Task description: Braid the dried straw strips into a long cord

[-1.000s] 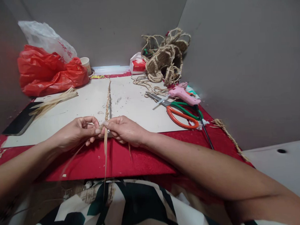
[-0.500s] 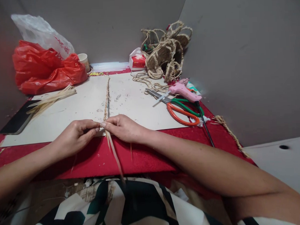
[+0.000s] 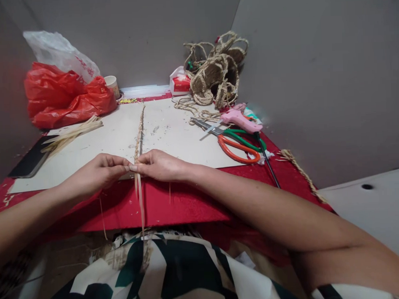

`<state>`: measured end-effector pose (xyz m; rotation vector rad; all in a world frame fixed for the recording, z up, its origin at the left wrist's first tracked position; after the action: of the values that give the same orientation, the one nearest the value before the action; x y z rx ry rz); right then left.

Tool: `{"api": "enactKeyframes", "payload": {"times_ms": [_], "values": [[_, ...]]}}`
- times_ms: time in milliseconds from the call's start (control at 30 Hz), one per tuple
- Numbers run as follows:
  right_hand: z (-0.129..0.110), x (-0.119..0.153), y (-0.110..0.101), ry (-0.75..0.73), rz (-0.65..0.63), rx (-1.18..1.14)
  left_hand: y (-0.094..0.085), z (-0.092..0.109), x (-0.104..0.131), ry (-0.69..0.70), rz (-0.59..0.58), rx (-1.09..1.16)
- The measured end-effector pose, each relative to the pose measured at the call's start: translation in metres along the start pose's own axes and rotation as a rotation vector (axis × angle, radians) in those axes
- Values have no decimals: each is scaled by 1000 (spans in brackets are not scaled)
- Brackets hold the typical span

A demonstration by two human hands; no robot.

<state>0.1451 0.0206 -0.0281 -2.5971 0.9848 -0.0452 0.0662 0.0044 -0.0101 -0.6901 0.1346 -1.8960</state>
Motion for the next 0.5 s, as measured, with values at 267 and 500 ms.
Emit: {"api": "enactKeyframes", "payload": {"times_ms": [267, 500], "values": [[10, -1, 1, 161, 23, -95, 0, -3, 3, -71, 12, 47], [23, 9, 11, 391, 129, -471, 4, -1, 9, -105, 46, 109]]}}
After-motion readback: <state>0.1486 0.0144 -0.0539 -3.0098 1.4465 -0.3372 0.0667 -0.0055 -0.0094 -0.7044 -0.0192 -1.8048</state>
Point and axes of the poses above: each hand's wrist, its own x-axis away from the middle knuckle, its own y-axis out of the palm, z = x × y, the point moved 9 cm from there along -x, towards the middle knuckle, and after that the axes turned 8 degrees about -y, right-handed, at the moved point
